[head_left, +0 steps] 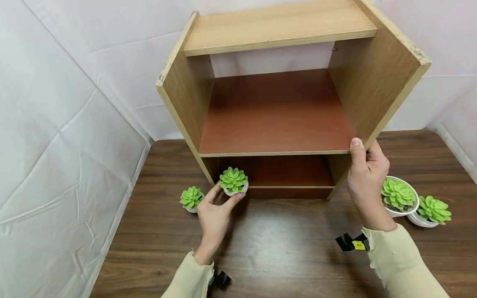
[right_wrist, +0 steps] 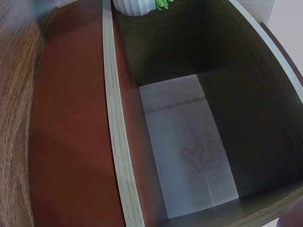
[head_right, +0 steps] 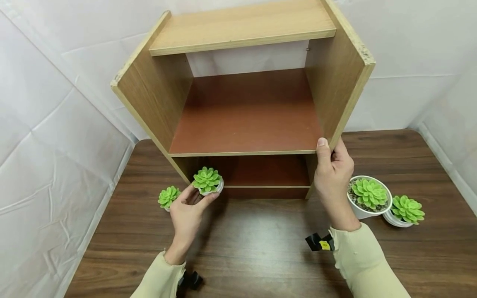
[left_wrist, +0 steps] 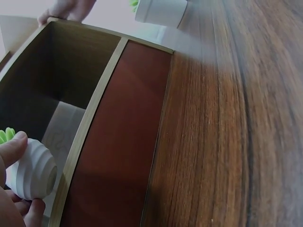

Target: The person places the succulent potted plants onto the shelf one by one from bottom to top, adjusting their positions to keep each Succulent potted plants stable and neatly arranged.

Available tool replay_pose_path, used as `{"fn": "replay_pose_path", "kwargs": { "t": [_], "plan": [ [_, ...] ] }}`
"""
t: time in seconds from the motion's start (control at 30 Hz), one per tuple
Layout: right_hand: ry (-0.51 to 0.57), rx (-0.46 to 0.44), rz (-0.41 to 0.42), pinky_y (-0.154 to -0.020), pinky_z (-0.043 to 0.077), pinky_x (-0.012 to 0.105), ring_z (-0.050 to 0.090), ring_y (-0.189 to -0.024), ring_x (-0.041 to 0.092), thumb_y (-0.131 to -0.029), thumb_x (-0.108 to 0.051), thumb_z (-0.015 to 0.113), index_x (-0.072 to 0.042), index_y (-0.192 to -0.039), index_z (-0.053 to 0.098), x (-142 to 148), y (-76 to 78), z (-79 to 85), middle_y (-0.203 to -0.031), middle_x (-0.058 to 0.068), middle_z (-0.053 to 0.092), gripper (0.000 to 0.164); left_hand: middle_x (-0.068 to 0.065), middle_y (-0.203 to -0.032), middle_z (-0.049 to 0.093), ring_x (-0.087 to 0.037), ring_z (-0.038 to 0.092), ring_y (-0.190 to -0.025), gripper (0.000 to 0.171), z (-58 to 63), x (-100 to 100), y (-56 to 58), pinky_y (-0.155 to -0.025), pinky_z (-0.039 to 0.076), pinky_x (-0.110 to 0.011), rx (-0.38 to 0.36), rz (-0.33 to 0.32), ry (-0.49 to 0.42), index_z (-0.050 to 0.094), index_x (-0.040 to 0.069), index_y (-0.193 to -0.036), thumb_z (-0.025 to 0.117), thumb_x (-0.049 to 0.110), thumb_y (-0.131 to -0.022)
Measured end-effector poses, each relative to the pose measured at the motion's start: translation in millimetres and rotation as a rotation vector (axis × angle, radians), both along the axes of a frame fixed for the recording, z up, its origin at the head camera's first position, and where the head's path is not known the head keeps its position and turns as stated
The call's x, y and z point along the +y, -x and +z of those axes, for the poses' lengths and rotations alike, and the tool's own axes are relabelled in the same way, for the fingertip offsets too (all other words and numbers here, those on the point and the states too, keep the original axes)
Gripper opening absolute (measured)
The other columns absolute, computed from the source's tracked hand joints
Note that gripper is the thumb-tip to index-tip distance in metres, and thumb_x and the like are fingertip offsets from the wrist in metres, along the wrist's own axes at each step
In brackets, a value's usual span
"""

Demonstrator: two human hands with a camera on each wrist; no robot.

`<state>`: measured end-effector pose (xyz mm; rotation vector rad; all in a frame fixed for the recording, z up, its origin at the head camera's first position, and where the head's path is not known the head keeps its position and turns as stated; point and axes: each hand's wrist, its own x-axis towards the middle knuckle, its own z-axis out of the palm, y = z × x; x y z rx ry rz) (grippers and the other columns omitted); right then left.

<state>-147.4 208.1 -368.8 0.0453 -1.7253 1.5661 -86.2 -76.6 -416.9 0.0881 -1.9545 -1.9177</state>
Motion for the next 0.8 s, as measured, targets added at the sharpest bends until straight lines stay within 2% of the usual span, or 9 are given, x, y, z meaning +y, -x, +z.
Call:
{"fn": "replay_pose_path", "kwargs": {
  "t": [0.3,0.57,0.7,0.8],
  "plan": [
    [0.006,-0.003,-0.004,-0.075,0.043,0.023,0.059,-0.080,0.011,-0.098,-0.011,0.057,0.014,-0.103,0.066,0,0.3,0.1,-0.085,-0.004,0.069,0.028,-0.014,-0.121,0.065,-0.025,0.063,-0.109,0.053,2.5,1,3.2,-0.091,0.047,-0.051,-0.022,0.020,0.024,0.067,-0.005,-0.120,0.086,-0.002,-0.071],
    [-0.001,-0.003,0.000,-0.076,0.043,0.023,0.059,-0.081,0.011,-0.099,-0.012,0.057,0.015,-0.104,0.066,1,0.9,-0.4,-0.086,-0.005,0.069,0.029,-0.007,-0.116,0.068,-0.018,0.065,-0.105,0.053,-24.8,-6,17.2,-0.089,0.049,-0.046,-0.036,0.034,0.041,0.072,0.006,-0.116,0.091,0.011,-0.067],
    [-0.016,-0.006,-0.001,-0.076,0.043,0.023,0.060,-0.081,0.011,-0.099,-0.013,0.057,0.015,-0.105,0.065,2,0.8,-1.4,-0.086,-0.006,0.069,0.030,-0.002,-0.117,0.068,-0.015,0.065,-0.106,0.055,-28.2,-5,19.1,-0.088,0.051,-0.040,-0.035,0.024,0.021,0.072,0.010,-0.117,0.092,0.018,-0.067],
    [-0.016,-0.010,-0.005,-0.077,0.043,0.023,0.059,-0.082,0.010,-0.099,-0.012,0.057,0.015,-0.105,0.065,3,0.4,-2.0,-0.087,-0.007,0.068,0.030,-0.002,-0.118,0.067,-0.015,0.065,-0.106,0.057,-28.7,-4,19.3,-0.088,0.051,-0.045,-0.035,0.019,0.010,0.072,0.010,-0.118,0.093,0.022,-0.067]
  ]
}}
